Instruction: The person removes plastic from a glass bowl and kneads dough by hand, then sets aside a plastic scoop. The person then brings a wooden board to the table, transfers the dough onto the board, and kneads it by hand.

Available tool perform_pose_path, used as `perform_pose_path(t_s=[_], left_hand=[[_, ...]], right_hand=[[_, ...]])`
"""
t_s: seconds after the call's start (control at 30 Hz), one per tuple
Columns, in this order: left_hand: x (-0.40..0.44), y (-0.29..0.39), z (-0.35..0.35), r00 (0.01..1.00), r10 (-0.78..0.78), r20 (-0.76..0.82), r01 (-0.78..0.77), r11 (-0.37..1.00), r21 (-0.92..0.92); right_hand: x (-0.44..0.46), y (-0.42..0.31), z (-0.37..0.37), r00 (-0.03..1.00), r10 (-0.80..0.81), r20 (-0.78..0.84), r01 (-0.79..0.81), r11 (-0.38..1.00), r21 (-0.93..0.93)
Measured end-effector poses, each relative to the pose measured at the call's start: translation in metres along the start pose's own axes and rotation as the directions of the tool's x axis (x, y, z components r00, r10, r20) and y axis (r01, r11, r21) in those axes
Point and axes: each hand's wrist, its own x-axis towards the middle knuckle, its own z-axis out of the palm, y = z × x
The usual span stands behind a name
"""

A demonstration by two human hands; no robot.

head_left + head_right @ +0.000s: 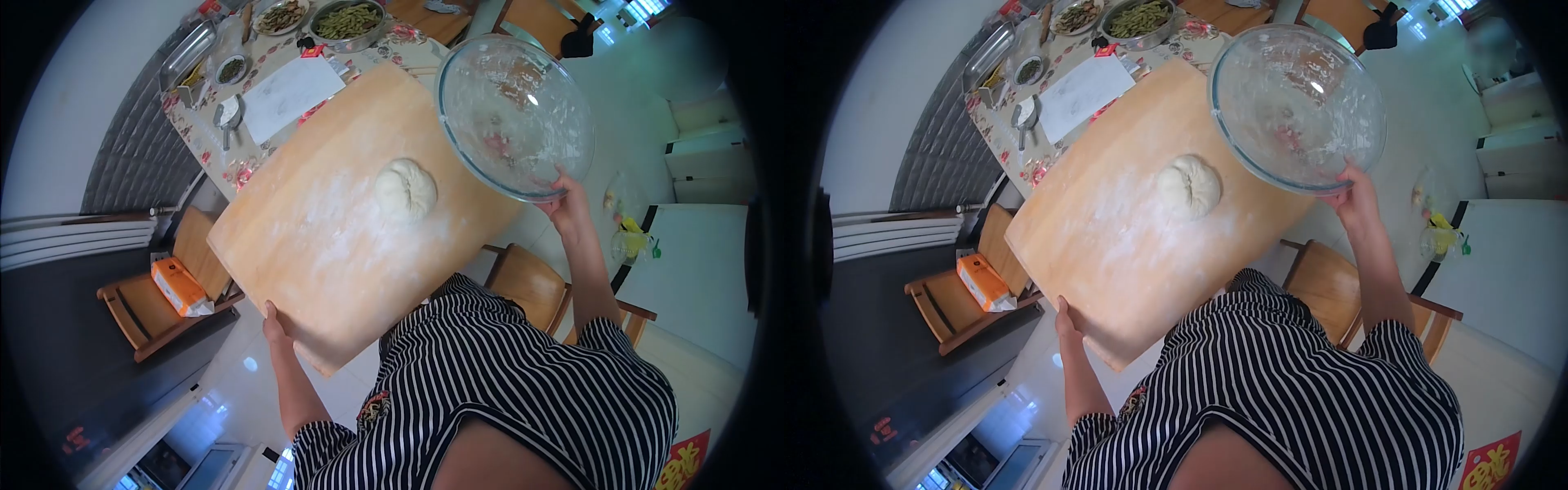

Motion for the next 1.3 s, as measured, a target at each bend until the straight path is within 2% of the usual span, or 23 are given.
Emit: perform_pose_path(t_s=[0.1,0.2,0.3,0.37,0.43,0.47,0.5,0.53,0.57,0.63,0.67,0.7,0.73,0.77,0.83,0.87,0.93,0.97,1.0,1.07,1.2,1.3], left_hand=[[-0.006,0.012,0.037,1.000,0.000,-0.017,0.000,1.000,0.018],[-0.008,0.018,0.060,1.000,-0.003,-0.024,0.004,1.000,0.027],[-0.008,0.020,0.069,1.000,0.003,-0.026,-0.002,0.999,0.045],[-0.008,0.020,0.067,0.999,0.001,-0.036,0.001,0.997,0.074],[-0.008,0.028,0.060,0.991,0.037,0.130,-0.048,0.995,0.084],[-0.007,0.030,0.063,0.990,0.030,0.141,-0.045,0.993,0.106],[-0.014,0.043,0.074,0.971,0.232,-0.049,-0.164,0.806,0.569],[-0.021,0.055,0.088,0.864,0.494,-0.098,-0.134,0.414,0.901],[-0.030,0.062,0.103,0.866,0.495,-0.063,-0.153,0.384,0.911],[-0.060,0.060,0.137,0.628,0.763,0.153,-0.504,0.248,0.827],[-0.076,0.058,0.157,0.622,0.759,0.195,-0.527,0.222,0.820],[-0.092,0.052,0.178,0.594,0.717,0.365,-0.626,0.127,0.770],[-0.108,0.045,0.199,0.547,0.651,0.526,-0.717,0.040,0.696],[-0.127,0.038,0.220,0.534,0.626,0.568,-0.738,0.017,0.675],[-0.162,0.020,0.256,0.488,0.388,0.782,-0.735,-0.302,0.608],[-0.169,0.010,0.266,0.471,0.355,0.808,-0.752,-0.317,0.578],[-0.178,-0.006,0.281,0.499,0.187,0.846,-0.737,-0.422,0.528],[-0.182,-0.014,0.287,0.490,0.174,0.854,-0.697,-0.509,0.504],[-0.183,-0.016,0.291,0.480,0.156,0.863,-0.704,-0.519,0.485],[-0.183,-0.018,0.296,0.480,0.133,0.867,-0.499,-0.772,0.394],[-0.179,-0.020,0.308,0.445,0.088,0.891,-0.451,-0.837,0.308],[-0.182,-0.022,0.314,0.489,0.079,0.869,-0.380,-0.877,0.293]], right_hand=[[-0.015,0.002,-0.014,0.999,-0.029,-0.040,0.028,0.999,-0.022],[-0.020,0.011,-0.040,1.000,0.001,-0.020,-0.001,0.999,-0.032],[-0.027,0.021,-0.057,0.990,0.086,-0.110,-0.086,0.996,0.008],[-0.032,0.031,-0.073,0.998,0.042,-0.044,-0.041,0.999,0.013],[-0.040,0.035,-0.076,0.996,0.067,-0.067,-0.066,0.998,0.025],[-0.047,0.039,-0.083,0.992,0.097,-0.083,-0.094,0.995,0.039],[-0.054,0.045,-0.092,0.989,0.098,-0.111,-0.092,0.994,0.057],[-0.056,0.049,-0.101,0.985,0.114,-0.126,-0.101,0.990,0.102],[-0.062,0.054,-0.109,0.981,0.128,-0.143,-0.106,0.983,0.149],[-0.081,0.064,-0.120,0.977,0.103,-0.185,-0.064,0.977,0.205],[-0.093,0.069,-0.127,0.977,0.084,-0.198,-0.035,0.971,0.238],[-0.102,0.075,-0.137,0.970,0.074,-0.232,-0.012,0.966,0.257],[-0.112,0.083,-0.149,0.982,0.035,-0.187,0.015,0.966,0.258],[-0.124,0.094,-0.160,0.989,-0.003,-0.149,0.041,0.965,0.258],[-0.151,0.115,-0.170,0.972,-0.007,-0.235,0.083,0.946,0.312],[-0.163,0.124,-0.176,0.963,-0.008,-0.269,0.105,0.932,0.347],[-0.179,0.154,-0.195,0.952,-0.012,-0.306,0.141,0.904,0.403],[-0.189,0.165,-0.197,0.940,0.025,-0.340,0.139,0.883,0.449],[-0.199,0.178,-0.199,0.926,0.068,-0.372,0.137,0.858,0.496],[-0.210,0.213,-0.215,0.889,0.103,-0.446,0.176,0.822,0.541],[-0.211,0.282,-0.257,0.846,0.158,-0.510,0.245,0.734,0.633],[-0.198,0.323,-0.286,0.819,0.193,-0.541,0.304,0.653,0.693]])
